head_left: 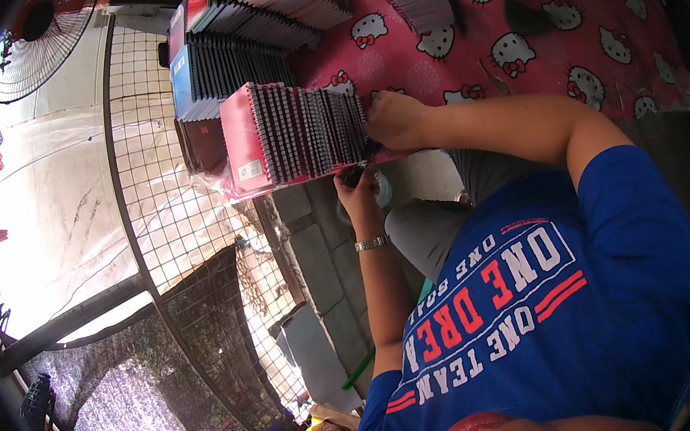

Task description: The person applies metal staples to a stack of notebooks using a stapler, then sorts them and places the discarded items into a plastic bag.

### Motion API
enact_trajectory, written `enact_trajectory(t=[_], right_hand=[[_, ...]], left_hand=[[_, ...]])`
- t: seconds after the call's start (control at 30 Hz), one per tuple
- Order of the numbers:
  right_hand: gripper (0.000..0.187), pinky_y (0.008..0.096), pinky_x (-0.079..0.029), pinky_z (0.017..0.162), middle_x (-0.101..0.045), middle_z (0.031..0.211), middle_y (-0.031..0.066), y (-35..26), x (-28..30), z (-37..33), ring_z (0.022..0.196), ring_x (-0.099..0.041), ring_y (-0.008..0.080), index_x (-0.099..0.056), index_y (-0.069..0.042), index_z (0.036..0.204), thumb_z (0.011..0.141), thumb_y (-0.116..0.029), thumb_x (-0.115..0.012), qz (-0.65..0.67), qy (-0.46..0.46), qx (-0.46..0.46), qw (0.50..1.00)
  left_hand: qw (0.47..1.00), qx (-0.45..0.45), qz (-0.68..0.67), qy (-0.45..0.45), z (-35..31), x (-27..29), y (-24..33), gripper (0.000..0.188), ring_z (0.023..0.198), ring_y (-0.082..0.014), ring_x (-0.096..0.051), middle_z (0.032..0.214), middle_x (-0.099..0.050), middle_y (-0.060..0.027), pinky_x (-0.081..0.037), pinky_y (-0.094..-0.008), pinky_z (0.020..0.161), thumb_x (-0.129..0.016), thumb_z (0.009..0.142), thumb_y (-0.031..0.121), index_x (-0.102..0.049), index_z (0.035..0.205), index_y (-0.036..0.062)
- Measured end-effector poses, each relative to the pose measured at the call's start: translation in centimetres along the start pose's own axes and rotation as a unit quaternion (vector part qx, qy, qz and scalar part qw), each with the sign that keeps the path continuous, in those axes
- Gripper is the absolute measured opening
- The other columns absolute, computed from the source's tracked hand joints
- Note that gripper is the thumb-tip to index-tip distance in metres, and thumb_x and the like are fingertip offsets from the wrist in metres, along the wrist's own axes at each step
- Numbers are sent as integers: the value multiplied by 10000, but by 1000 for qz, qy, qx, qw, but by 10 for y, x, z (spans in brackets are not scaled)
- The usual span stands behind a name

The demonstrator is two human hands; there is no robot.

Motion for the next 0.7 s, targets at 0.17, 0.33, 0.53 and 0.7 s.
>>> enact_trajectory(t=[0.17,0.33,0.53,0.7], right_hand=[[166,400,-478,815,-679,848,80,15,-6,-13,845,-643,246,-713,-109,823,784,-185,-571,23,83,-17,996],[162,393,-488,780,-683,796,63,5,-2,-15,760,-650,255,-716,-116,787,784,-194,-573,-83,293,61,951],[145,407,-453,864,-678,813,57,3,-8,-5,804,-653,259,-690,-122,799,796,-176,-555,53,0,-21,998],[193,428,-456,867,-677,895,70,13,-10,-17,906,-638,245,-711,-101,843,806,-209,-556,-87,225,33,970]], left_hand=[[999,20,-44,7,1,1,-1,238,562,-95,-517,750,-566,-7,-407,-220,484,-664,806,-49,-515,949,70],[1000,8,-13,1,-1,-10,6,237,563,-96,-520,730,-563,-7,-412,-228,485,-669,803,-46,-511,939,66],[999,-5,37,-6,6,4,-2,238,545,-104,-519,739,-575,-17,-408,-246,471,-677,803,-36,-505,938,57],[999,25,-28,15,7,4,-4,251,507,-106,-503,755,-587,-28,-400,-254,444,-685,811,-14,-492,955,55]])
Point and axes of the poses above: each hand's wrist, its own z-axis towards the middle knuckle, its own x-axis out of the back of the hand, y = z × x, the point moved 5 cm from there along z, towards the middle knuckle
